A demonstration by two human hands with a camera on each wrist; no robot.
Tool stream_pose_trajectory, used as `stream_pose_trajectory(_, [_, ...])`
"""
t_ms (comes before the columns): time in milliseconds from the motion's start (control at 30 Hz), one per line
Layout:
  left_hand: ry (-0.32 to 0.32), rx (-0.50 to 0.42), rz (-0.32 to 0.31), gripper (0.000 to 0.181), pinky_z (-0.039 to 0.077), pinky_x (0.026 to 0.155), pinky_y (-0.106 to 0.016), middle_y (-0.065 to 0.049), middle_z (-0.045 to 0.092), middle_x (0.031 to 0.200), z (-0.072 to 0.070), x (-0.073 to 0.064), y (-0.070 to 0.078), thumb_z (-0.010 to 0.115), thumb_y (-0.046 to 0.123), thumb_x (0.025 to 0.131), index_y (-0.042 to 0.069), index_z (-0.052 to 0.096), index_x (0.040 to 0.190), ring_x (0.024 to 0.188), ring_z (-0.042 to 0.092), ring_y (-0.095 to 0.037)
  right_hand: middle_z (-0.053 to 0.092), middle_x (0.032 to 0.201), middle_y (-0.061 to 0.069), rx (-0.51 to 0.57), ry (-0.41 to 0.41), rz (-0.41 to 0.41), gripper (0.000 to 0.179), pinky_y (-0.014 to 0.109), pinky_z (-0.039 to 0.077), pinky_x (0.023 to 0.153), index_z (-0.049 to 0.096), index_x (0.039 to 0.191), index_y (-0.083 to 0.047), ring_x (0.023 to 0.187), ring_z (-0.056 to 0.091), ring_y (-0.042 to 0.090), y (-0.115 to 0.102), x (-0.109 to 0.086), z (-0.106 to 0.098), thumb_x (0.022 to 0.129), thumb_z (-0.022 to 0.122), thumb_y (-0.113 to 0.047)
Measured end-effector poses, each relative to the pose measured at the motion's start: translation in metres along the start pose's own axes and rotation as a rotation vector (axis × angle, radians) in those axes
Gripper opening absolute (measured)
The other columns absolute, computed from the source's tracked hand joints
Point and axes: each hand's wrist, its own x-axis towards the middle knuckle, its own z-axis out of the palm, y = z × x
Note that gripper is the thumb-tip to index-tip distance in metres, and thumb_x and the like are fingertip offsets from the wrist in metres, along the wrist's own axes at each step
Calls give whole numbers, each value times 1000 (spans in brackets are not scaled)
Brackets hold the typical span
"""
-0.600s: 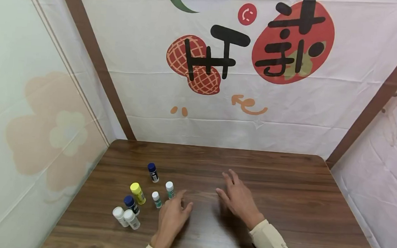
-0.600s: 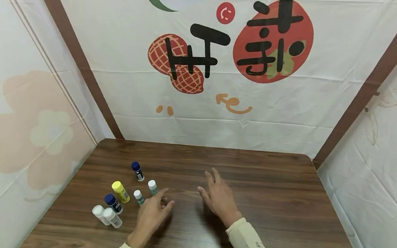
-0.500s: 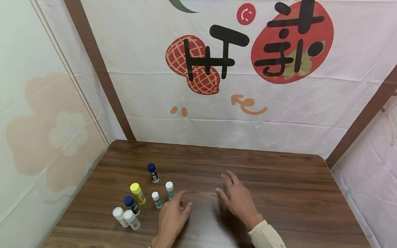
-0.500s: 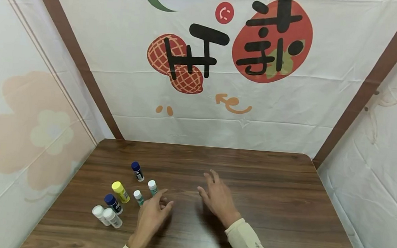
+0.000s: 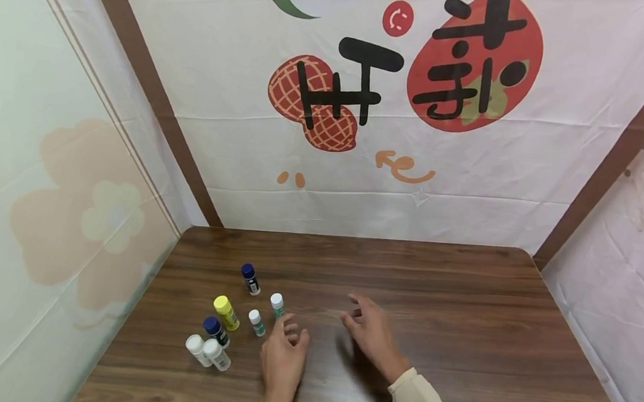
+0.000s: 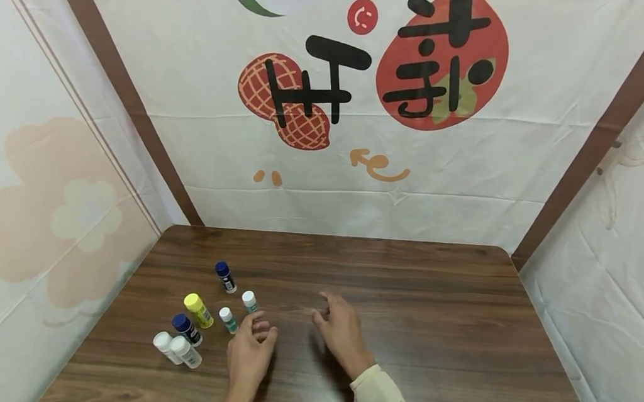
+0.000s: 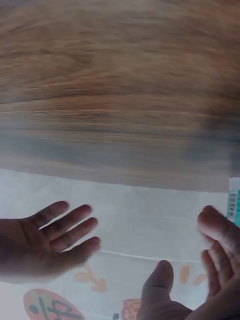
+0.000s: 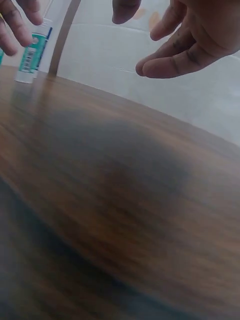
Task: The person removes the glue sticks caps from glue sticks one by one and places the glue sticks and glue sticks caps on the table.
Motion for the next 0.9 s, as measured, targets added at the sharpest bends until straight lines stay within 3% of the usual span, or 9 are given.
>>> stream_pose_trajectory(300, [31,-51,-93,70,44,90,-55,-25,51,129,6,-6,2,73,15,78,-3,41,137,115,53,-41,64,121,17,177,-49,110,47,34,55,73,57,129,-4,84,70,17,-9,5,15,87,72,-20])
stream_pose_trajectory(500, [-2,-119,-99,81,29,107,-54,-31,29,148,10,-1,2,68,10,81,-8,24,146,135,31,-44,63,120,22,311,-65,78,46,26,54,66,58,124,2,82,69,23,-19,12,25,85,75,-15])
stream_pose_trajectory(667, [8,-165,-93,80,22,111,-54,-35,19,150,13,5,2,62,2,81,-12,18,146,139,21,-45,64,118,21,356,-123,73,43,24,54,68,58,124,0,87,69,24,-30,17,35,86,73,-14])
stream_pose_trajectory(900, [41,-213,-93,75,23,110,-54,-35,24,149,17,13,-3,54,-6,80,-14,19,145,138,24,-44,68,109,18,343,-165,31,40,25,54,73,60,121,0,89,69,25,-43,26,50,85,74,-13])
